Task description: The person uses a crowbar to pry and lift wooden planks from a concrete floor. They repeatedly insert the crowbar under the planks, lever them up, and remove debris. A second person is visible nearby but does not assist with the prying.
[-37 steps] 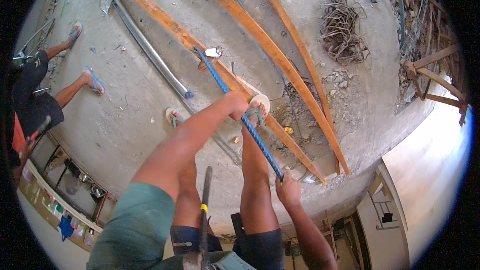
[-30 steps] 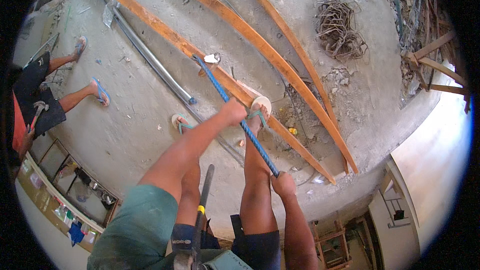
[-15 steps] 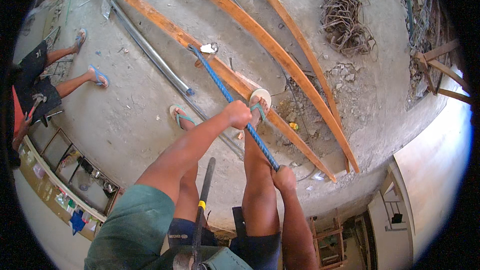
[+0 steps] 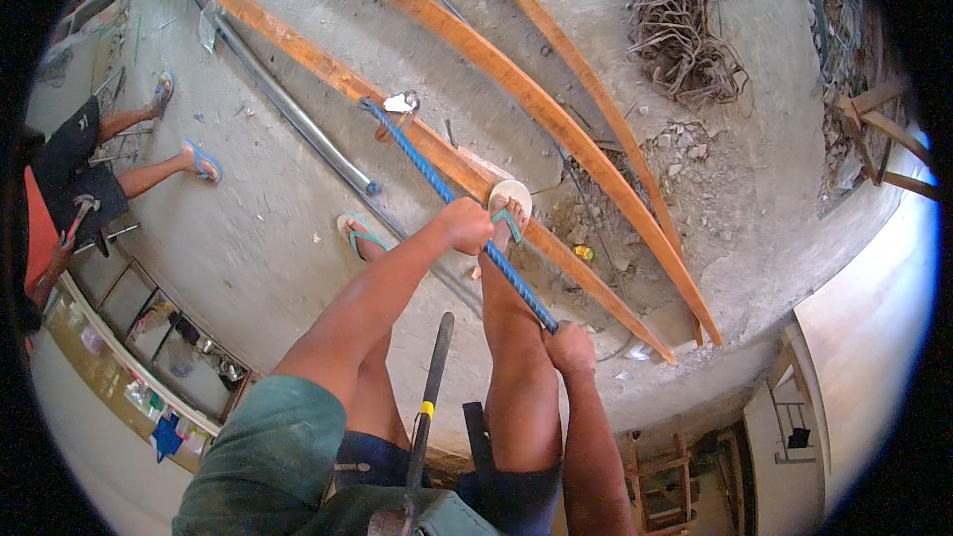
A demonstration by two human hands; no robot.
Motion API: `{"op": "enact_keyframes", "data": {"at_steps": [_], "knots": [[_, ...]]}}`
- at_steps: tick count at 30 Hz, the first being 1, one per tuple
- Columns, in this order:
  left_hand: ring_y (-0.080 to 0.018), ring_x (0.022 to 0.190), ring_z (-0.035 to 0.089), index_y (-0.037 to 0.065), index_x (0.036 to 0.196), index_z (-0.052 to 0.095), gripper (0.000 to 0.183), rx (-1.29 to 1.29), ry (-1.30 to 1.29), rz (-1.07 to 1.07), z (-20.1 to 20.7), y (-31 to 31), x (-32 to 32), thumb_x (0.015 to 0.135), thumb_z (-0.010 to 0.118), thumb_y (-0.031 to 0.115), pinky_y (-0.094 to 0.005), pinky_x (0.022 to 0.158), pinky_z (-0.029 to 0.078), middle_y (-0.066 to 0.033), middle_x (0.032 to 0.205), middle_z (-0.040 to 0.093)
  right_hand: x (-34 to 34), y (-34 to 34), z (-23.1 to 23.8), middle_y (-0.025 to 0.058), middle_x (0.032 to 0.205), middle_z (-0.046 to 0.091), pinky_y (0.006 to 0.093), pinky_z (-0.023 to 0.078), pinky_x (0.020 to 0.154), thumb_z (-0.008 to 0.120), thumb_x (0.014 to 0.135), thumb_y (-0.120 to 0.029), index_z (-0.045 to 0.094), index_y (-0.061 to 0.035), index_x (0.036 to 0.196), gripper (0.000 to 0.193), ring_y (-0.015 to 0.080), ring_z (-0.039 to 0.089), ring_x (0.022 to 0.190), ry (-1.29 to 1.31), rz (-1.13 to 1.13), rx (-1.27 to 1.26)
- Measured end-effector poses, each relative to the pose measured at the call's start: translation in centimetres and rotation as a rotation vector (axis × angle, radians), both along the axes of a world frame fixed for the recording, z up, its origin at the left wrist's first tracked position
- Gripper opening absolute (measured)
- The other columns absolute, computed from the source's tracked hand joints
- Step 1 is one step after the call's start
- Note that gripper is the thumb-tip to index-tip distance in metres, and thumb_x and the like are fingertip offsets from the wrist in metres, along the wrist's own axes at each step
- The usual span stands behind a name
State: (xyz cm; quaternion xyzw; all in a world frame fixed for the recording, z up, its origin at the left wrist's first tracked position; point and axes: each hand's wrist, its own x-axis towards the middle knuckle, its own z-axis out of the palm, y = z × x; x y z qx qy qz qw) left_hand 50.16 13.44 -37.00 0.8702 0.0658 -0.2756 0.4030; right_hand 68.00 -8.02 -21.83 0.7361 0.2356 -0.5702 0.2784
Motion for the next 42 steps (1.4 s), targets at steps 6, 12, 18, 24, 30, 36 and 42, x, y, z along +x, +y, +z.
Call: {"op": "enact_keyframes", "data": {"at_steps": [6,12,18,24,30,36,42], "knots": [[-0.0302,0.066,0.070,0.012,0.066,0.073,0.013,0.032,-0.006,0.046,-0.8,-0.5,0.3,0.065,0.067,0.023,-0.0421,0.059,0.054,-0.0123,0.070,0.070,0.7,0.6,-0.9,0.0256,0.101,0.068,0.0479,0.053,0.088,0.063,0.082,-0.041,0.072,-0.0026,0.098,0.042,0.0412,0.066,0.096,-0.022,0.047,-0.029],[-0.0299,0.067,0.070,0.013,0.067,0.074,0.013,0.068,-0.027,0.046,-1.2,-0.6,0.8,0.066,0.068,0.025,-0.0418,0.061,0.054,-0.0109,0.071,0.071,1.2,0.7,-1.2,0.0246,0.102,0.068,0.0469,0.053,0.087,0.062,0.082,-0.046,0.073,-0.0047,0.099,0.046,0.0396,0.067,0.098,-0.110,0.082,-0.082],[-0.0303,0.068,0.070,0.013,0.069,0.074,0.016,0.060,0.106,-0.048,-1.7,-1.1,0.7,0.068,0.066,0.026,-0.0424,0.062,0.055,-0.0118,0.074,0.071,0.9,-0.5,-2.1,0.0252,0.098,0.069,0.0479,0.053,0.086,0.062,0.082,-0.047,0.074,-0.0038,0.094,0.047,0.0392,0.067,0.096,-0.042,0.039,-0.054],[-0.0314,0.068,0.070,0.011,0.069,0.073,0.018,0.109,0.053,0.014,-1.8,-1.0,1.5,0.068,0.066,0.027,-0.0438,0.062,0.056,-0.0136,0.073,0.071,2.4,-0.8,-2.6,0.0230,0.095,0.070,0.0472,0.055,0.083,0.060,0.083,-0.045,0.074,-0.0033,0.091,0.045,0.0384,0.069,0.092,-0.079,0.088,-0.005],[-0.0318,0.068,0.070,0.010,0.069,0.073,0.018,0.096,-0.020,0.031,-2.0,-0.7,2.0,0.068,0.066,0.027,-0.0434,0.061,0.056,-0.0140,0.074,0.071,3.2,-2.0,-4.7,0.0232,0.098,0.070,0.0469,0.055,0.082,0.060,0.082,-0.044,0.074,-0.0049,0.092,0.043,0.0380,0.069,0.091,-0.049,0.134,0.034],[-0.0298,0.076,0.070,0.010,0.075,0.075,0.019,0.082,0.122,-0.005,-2.4,-1.5,2.0,0.066,0.068,0.025,-0.0428,0.065,0.056,-0.0173,0.097,0.069,3.1,-3.1,-5.5,0.0216,0.096,0.070,0.0481,0.055,0.079,0.059,0.083,-0.044,0.074,-0.0076,0.091,0.040,0.0379,0.069,0.089,-0.038,0.147,-0.017],[-0.0316,0.068,0.070,0.003,0.092,0.070,0.030,0.132,-0.010,-0.018,-3.8,-1.0,3.2,0.072,0.067,0.026,-0.0440,0.060,0.054,-0.0156,0.078,0.071,5.2,-2.5,-6.0,0.0193,0.091,0.071,0.0468,0.056,0.076,0.058,0.085,-0.040,0.074,-0.0080,0.089,0.036,0.0362,0.070,0.087,-0.060,0.206,0.116]]}}
